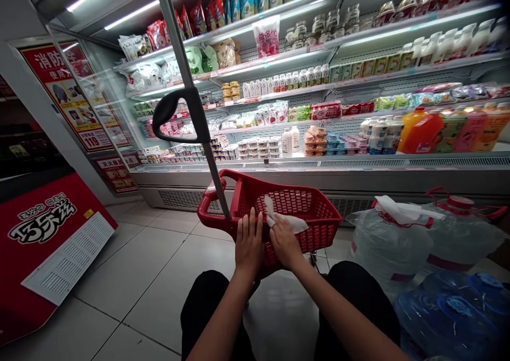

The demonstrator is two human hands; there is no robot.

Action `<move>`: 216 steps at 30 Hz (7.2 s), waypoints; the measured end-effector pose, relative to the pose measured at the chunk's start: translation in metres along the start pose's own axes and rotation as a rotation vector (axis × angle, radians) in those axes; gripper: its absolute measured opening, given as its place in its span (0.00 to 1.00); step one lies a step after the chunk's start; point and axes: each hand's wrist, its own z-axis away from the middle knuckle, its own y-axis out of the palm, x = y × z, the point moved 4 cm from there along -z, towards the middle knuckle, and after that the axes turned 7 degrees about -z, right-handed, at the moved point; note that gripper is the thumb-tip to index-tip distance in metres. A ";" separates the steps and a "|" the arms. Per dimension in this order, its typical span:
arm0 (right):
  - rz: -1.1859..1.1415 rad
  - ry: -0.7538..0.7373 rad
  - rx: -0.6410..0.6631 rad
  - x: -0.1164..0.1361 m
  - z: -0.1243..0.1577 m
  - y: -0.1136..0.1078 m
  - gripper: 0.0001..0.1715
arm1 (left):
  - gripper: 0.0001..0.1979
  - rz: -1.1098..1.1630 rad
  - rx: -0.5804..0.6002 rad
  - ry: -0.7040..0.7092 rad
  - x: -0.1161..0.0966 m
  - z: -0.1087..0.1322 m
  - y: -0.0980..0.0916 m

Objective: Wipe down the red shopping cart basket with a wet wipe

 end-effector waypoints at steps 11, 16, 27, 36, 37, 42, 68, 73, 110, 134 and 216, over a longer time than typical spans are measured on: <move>-0.070 -0.117 0.086 -0.007 0.019 -0.027 0.34 | 0.47 0.005 -0.056 0.138 0.031 0.011 -0.006; 0.042 -0.011 0.041 -0.058 0.043 -0.048 0.33 | 0.42 -0.028 -0.072 0.122 0.037 0.013 -0.002; -0.105 0.027 -0.009 0.007 0.008 -0.014 0.32 | 0.40 0.011 -0.029 0.020 0.016 0.012 0.001; -0.409 -0.045 0.039 0.071 -0.017 -0.003 0.32 | 0.41 0.137 -0.195 -0.018 0.041 0.007 -0.023; -0.387 -0.061 0.048 0.064 -0.014 -0.006 0.31 | 0.41 0.114 -0.173 0.013 0.047 0.007 -0.024; -0.236 -0.020 0.031 0.011 0.011 -0.024 0.31 | 0.36 -0.031 -0.082 0.068 0.076 0.008 -0.022; -0.111 0.011 0.000 -0.029 0.030 -0.025 0.33 | 0.46 0.027 -0.238 -0.131 0.107 0.017 -0.035; -0.176 0.074 -0.056 -0.011 0.018 -0.014 0.32 | 0.41 -0.022 -0.137 -0.172 0.106 0.012 -0.026; 0.058 -0.238 -0.072 0.049 -0.006 0.013 0.40 | 0.38 -0.120 -0.176 0.151 0.007 0.017 -0.029; 0.057 -0.143 -0.019 0.014 -0.008 0.021 0.40 | 0.43 0.015 -0.024 0.070 0.028 0.000 0.016; 0.283 -0.112 0.056 -0.012 0.027 -0.021 0.36 | 0.53 0.201 0.159 0.058 -0.006 0.004 0.055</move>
